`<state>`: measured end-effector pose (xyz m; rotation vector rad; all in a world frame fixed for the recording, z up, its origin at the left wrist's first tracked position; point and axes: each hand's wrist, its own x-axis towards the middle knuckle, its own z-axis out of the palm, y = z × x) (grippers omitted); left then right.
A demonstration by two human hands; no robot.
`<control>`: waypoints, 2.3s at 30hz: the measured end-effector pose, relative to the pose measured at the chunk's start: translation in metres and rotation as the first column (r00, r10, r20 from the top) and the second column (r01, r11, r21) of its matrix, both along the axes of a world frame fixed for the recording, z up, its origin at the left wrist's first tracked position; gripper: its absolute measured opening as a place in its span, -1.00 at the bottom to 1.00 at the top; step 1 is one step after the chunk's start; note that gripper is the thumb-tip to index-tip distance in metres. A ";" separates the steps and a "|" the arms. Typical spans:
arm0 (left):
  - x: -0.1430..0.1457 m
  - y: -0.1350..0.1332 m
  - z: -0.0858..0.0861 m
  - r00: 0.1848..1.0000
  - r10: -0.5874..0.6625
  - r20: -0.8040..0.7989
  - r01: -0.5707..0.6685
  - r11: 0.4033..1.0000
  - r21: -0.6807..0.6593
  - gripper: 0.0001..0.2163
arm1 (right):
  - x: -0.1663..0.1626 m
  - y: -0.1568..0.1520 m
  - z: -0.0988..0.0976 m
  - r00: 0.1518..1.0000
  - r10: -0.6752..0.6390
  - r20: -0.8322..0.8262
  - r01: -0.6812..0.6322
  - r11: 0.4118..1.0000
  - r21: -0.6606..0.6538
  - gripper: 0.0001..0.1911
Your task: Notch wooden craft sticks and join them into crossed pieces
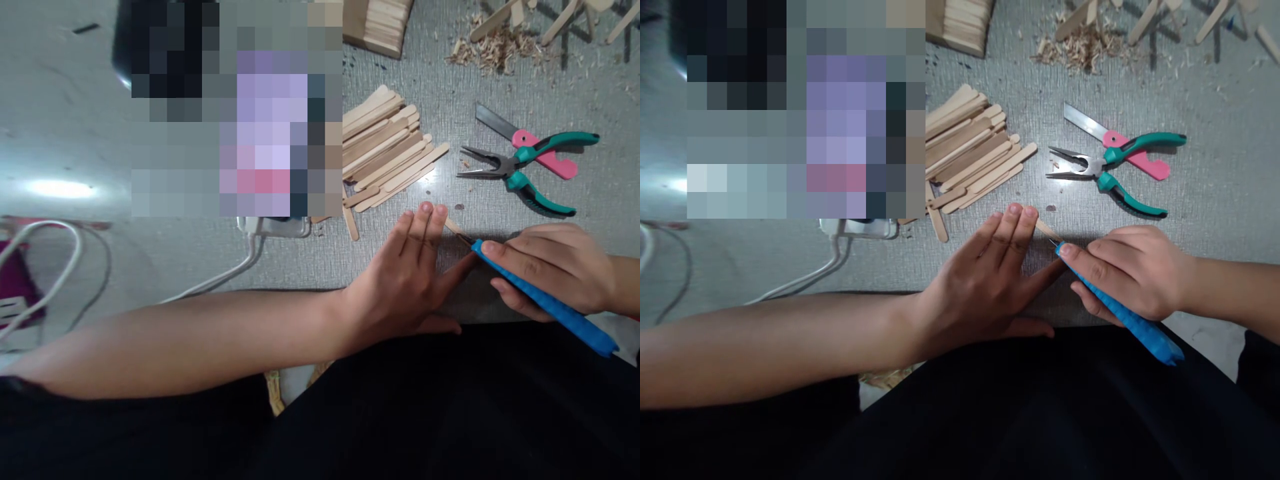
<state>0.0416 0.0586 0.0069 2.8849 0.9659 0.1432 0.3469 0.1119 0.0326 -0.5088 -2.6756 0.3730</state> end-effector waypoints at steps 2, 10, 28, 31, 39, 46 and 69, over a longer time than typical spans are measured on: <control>-0.003 0.004 0.001 1.000 -0.027 -0.002 0.027 1.000 0.002 0.33 | 0.001 0.000 -0.001 1.000 -0.001 -0.003 0.001 1.000 -0.003 -0.55; -0.012 0.029 -0.003 0.984 -0.144 0.102 0.156 0.979 -0.129 0.08 | 0.005 0.000 -0.005 0.999 -0.003 -0.035 0.003 1.000 -0.014 -0.47; -0.024 0.078 -0.013 0.880 -0.291 0.375 0.399 0.881 -0.253 -0.85 | 0.000 0.012 -0.006 0.994 0.092 -0.050 -0.095 0.994 -0.049 -0.63; -0.023 0.075 -0.014 0.866 -0.199 0.458 0.328 0.918 -0.222 -0.76 | 0.001 0.011 -0.007 0.993 0.111 -0.045 -0.113 0.992 -0.051 -0.61; -0.018 0.068 -0.010 0.936 -0.080 0.342 0.170 0.956 -0.239 -0.23 | -0.002 0.009 -0.010 0.990 0.126 -0.060 -0.130 0.989 -0.069 -0.61; -0.012 0.060 -0.003 0.976 -0.027 0.217 0.092 0.951 -0.296 -0.24 | -0.004 0.013 -0.006 0.988 0.150 -0.047 -0.153 0.985 -0.073 -0.69; -0.007 0.052 -0.011 0.963 0.003 0.270 0.062 0.970 -0.234 -0.19 | 0.002 0.020 -0.011 0.982 0.175 -0.078 -0.183 0.975 -0.124 -0.59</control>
